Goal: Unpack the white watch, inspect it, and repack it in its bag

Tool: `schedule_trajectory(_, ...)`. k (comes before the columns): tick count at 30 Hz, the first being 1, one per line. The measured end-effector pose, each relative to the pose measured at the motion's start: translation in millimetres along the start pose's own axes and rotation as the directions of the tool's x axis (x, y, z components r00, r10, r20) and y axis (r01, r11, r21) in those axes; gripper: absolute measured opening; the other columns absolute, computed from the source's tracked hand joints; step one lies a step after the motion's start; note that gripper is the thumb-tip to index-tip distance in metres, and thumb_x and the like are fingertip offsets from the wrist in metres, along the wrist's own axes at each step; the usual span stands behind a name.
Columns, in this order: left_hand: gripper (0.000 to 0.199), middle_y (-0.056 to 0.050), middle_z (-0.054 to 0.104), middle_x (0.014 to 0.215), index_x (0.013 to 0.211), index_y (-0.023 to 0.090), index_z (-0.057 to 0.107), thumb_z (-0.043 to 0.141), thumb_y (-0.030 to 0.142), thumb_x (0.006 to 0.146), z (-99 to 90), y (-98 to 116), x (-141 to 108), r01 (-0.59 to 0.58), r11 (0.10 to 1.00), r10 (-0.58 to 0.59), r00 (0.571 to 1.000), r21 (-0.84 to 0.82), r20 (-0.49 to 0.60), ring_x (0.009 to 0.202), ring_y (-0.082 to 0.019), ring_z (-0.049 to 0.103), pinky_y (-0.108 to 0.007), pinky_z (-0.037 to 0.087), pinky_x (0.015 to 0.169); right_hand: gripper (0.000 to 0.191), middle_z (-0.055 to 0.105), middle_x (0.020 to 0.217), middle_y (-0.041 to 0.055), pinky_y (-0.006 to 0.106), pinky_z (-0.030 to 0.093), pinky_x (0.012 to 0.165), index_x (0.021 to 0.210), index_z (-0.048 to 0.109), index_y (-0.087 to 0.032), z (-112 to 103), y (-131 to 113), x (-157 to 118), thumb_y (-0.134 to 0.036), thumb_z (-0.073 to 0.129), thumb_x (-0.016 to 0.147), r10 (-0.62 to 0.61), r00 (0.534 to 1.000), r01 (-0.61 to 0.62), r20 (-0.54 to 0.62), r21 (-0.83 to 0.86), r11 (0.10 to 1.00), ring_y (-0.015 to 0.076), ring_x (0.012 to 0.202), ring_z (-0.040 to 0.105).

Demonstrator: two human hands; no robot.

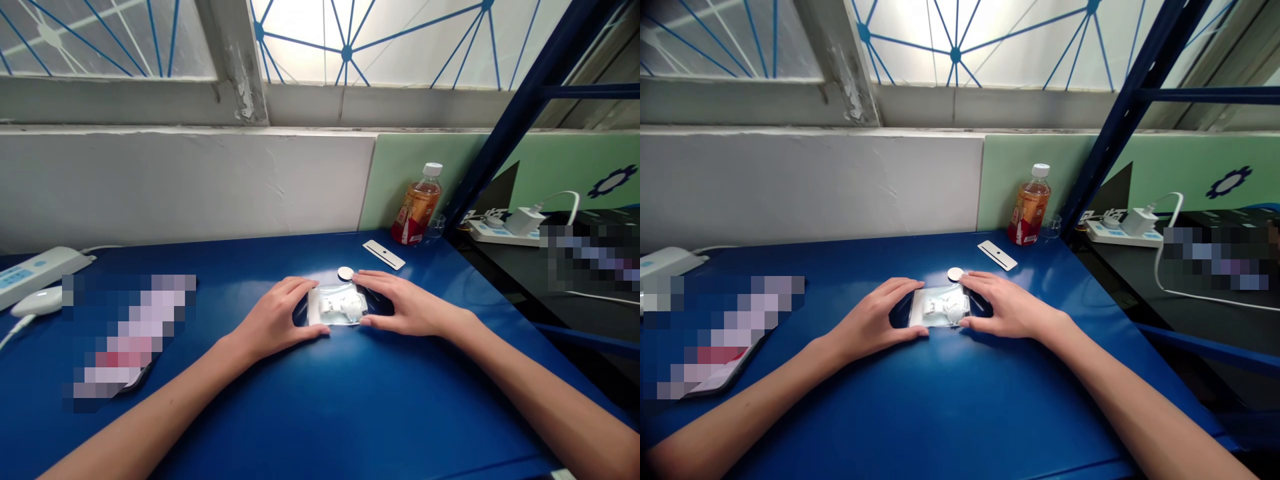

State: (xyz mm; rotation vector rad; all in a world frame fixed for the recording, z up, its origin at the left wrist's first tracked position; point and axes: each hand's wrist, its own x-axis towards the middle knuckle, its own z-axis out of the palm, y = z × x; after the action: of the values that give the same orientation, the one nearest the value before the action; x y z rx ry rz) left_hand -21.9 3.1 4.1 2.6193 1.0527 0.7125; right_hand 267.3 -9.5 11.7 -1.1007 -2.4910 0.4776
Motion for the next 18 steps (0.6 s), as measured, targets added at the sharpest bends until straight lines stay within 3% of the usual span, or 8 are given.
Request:
schedule_trajectory(7,0.066,-0.016,0.062,0.125,0.129,0.016,0.055,0.072,0.056,0.079,0.9,-1.4,-1.0,-0.004,1.0,0.004,1.0,0.017,0.025,0.114,-0.032,0.06,-0.045,0.051,0.096,0.073,0.045,0.149,0.0162,0.053,0.036,0.113,0.145,0.046,-0.017,0.0,-1.9,1.2,-0.053,0.064,0.085,0.0,1.0,0.0,0.004,-0.042,0.999,0.0345,0.139,0.038)
schedule_trajectory(13,0.065,-0.016,0.061,0.126,0.129,0.015,0.055,0.069,0.056,0.08,-1.7,0.3,-0.4,-0.037,0.999,0.036,0.998,0.03,0.044,0.118,-0.032,0.057,-0.046,0.049,0.099,0.087,0.037,0.153,0.0177,0.053,0.034,0.114,0.149,0.038,-0.015,-0.4,-1.9,-0.6,-0.06,0.066,0.08,0.006,0.998,-0.001,0.06,-0.068,0.998,0.0355,0.142,0.034)
schedule_trajectory(18,0.055,-0.014,0.063,0.124,0.125,0.017,0.057,0.067,0.051,0.084,-1.7,2.4,0.6,-0.041,0.999,0.039,0.998,0.026,0.047,0.117,-0.03,0.057,-0.044,0.049,0.098,0.078,0.042,0.15,0.0171,0.05,0.037,0.111,0.145,0.044,-0.018,-1.4,0.0,-0.1,-0.055,0.067,0.081,-0.037,0.999,0.039,0.014,-0.09,0.995,0.0346,0.138,0.04)
